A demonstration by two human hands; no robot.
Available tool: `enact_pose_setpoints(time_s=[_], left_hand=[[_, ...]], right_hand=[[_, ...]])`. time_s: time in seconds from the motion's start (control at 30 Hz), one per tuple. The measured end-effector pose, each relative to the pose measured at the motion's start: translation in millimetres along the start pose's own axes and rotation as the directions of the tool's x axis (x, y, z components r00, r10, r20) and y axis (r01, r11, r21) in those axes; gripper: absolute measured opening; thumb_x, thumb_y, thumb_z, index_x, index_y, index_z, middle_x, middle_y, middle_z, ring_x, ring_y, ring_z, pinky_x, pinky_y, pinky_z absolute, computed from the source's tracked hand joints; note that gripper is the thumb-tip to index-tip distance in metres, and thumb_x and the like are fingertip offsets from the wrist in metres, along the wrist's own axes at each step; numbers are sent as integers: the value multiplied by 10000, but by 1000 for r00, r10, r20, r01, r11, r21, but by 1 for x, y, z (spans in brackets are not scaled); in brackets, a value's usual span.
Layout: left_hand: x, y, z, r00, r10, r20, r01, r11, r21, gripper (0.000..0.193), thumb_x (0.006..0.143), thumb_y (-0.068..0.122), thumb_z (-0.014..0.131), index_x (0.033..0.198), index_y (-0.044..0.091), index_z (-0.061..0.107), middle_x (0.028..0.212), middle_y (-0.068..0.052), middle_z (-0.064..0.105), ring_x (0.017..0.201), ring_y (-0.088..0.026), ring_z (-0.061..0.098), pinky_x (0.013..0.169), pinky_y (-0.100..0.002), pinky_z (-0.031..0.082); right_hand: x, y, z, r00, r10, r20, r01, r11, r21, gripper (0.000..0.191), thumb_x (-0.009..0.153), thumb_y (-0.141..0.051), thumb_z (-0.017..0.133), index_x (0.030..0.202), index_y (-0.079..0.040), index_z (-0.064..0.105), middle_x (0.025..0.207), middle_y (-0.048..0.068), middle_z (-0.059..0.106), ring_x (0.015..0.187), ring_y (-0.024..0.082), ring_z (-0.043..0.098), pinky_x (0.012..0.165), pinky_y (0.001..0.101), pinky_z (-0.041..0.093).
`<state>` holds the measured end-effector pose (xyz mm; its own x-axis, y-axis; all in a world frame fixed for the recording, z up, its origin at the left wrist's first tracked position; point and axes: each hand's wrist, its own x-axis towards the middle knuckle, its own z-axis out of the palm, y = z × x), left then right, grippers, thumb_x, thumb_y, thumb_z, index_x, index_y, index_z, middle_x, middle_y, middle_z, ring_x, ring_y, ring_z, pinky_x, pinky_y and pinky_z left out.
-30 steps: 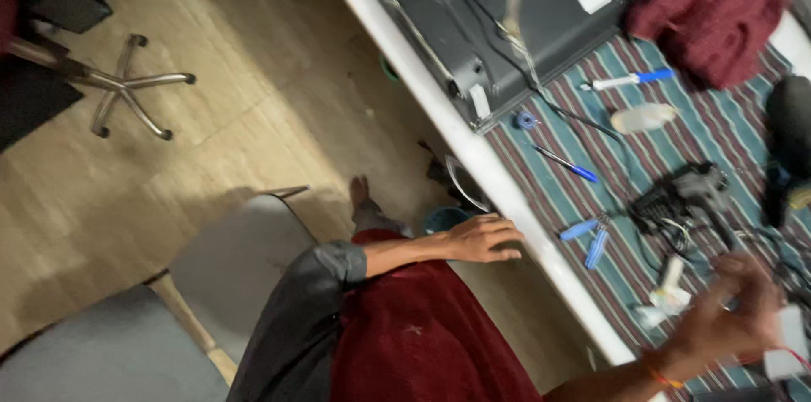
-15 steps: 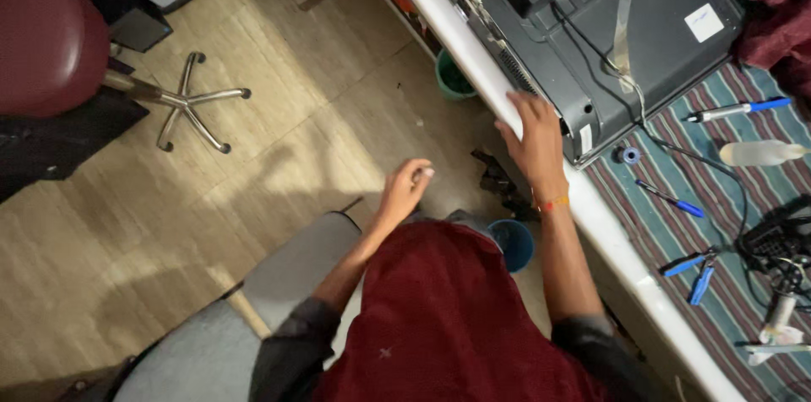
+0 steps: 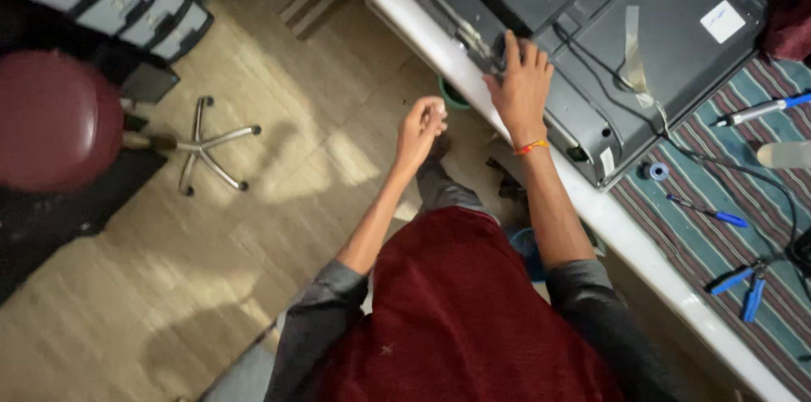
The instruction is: The person repairs a TCL television on a workbench. They use a cordless drill to remove screws from the back panel, unclip and pull the panel open, handle internal cables and a power cord, test the TV on a repair test machine, and use a utility knife on the panel edge.
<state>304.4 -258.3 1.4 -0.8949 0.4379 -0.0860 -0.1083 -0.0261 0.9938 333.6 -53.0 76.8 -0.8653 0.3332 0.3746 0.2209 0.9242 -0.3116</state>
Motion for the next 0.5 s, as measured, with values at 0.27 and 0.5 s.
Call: enact_pose_setpoints(time_s=[0.27, 0.5], left_hand=[[140, 17, 9, 986, -162, -41, 144, 947, -287, 503, 1001, 364, 673, 1322, 14, 510, 1172, -102, 616, 1031, -195, 677, 890, -339, 562], [176, 4, -3, 953, -301, 17, 294, 916, -272, 584, 978, 463, 682, 1276, -23, 560, 1163, -126, 626, 1011, -220, 667, 910, -388, 565]], right_hand=[[50, -2, 7, 978, 77, 192, -70, 997, -40, 745, 655, -296, 921, 1300, -106, 600, 1100, 145, 584, 1065, 364, 587, 803, 485, 509], [77, 3, -3, 943, 115, 312, -137, 989, 50, 623, 650, -269, 889, 1193, -116, 624, 1037, 123, 591, 1019, 356, 628, 724, 485, 549]])
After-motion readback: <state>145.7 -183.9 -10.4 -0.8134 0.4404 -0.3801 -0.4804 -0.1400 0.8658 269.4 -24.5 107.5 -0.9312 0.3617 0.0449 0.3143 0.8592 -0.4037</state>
